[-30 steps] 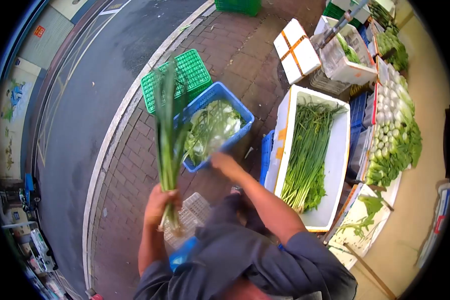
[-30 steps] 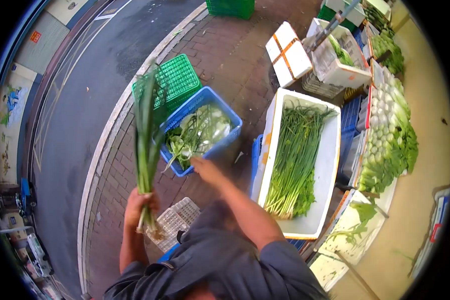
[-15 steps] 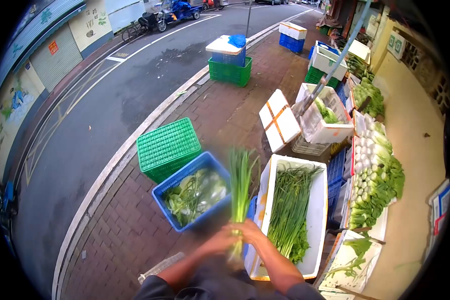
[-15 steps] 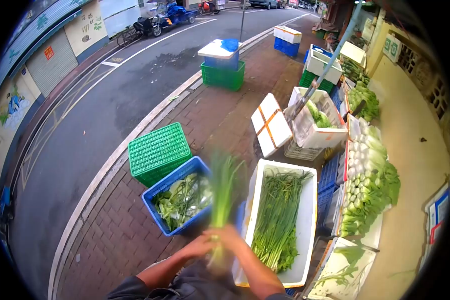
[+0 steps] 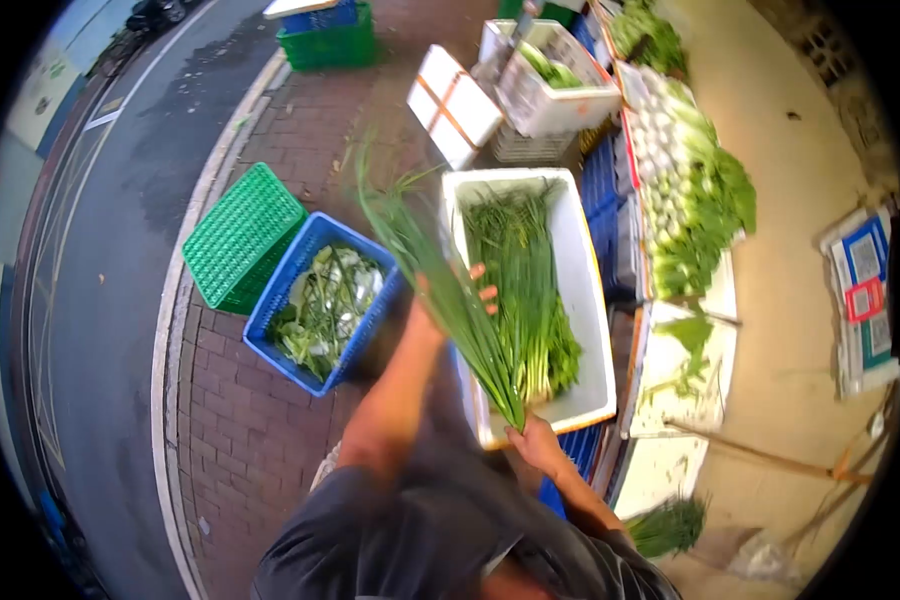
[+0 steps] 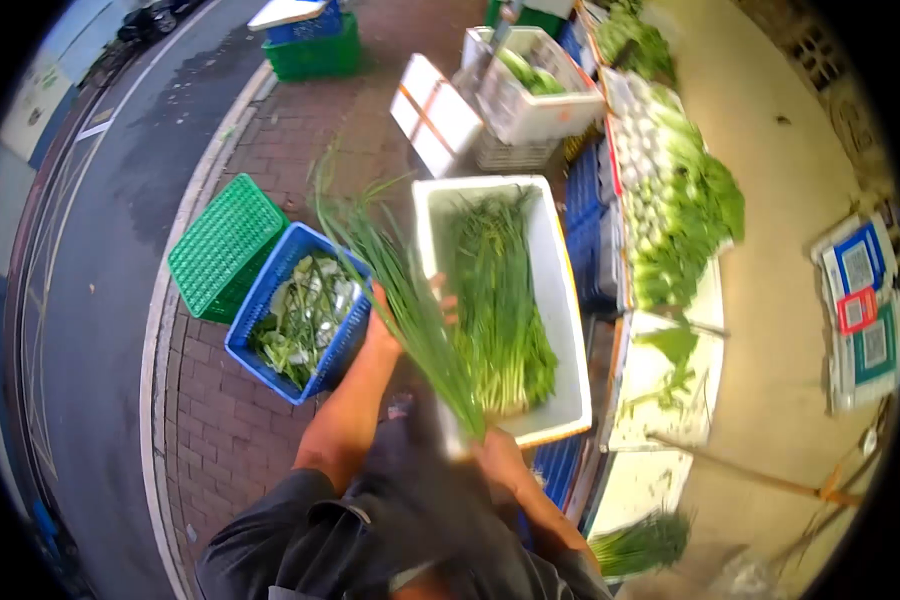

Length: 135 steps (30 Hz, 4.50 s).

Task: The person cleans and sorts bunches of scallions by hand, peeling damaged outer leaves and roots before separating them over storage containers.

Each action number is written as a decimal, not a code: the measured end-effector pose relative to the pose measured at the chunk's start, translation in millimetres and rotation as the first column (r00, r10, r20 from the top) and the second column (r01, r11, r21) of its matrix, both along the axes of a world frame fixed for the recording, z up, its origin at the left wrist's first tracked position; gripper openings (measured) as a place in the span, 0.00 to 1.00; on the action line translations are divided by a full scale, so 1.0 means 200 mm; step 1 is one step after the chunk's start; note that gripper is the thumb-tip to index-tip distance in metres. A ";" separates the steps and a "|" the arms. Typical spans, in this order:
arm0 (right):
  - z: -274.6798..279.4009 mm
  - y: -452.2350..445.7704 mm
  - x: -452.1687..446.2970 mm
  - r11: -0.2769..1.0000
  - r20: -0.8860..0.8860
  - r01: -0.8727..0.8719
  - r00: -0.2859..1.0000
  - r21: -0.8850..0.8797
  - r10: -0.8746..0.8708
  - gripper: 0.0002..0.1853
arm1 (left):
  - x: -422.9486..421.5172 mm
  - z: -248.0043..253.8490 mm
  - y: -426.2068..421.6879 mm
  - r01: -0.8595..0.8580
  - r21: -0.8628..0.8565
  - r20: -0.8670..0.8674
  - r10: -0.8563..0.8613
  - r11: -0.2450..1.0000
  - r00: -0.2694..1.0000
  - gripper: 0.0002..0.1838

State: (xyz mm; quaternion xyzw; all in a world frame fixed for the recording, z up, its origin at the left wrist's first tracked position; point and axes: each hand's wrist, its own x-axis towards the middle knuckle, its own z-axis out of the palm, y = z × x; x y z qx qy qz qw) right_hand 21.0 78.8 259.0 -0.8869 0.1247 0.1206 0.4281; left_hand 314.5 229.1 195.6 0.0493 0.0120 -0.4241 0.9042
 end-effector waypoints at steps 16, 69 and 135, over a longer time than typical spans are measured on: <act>-0.27 -0.12 -0.99 0.888 0.026 0.414 0.908 -0.198 -0.418 0.14 | -0.33 -0.08 -0.53 0.162 0.252 -0.022 -0.162 0.954 0.987 0.34; 0.05 0.23 -2.66 -0.024 0.043 0.928 -0.008 -0.371 -0.999 0.12 | 0.37 0.29 -2.00 -0.263 0.838 0.485 -0.433 0.478 0.760 0.12; -1.62 -0.74 -0.04 0.897 -0.319 0.251 0.871 -0.363 -0.372 0.20 | -0.03 -0.39 1.29 -0.133 0.828 -0.005 -0.245 -0.545 0.970 0.33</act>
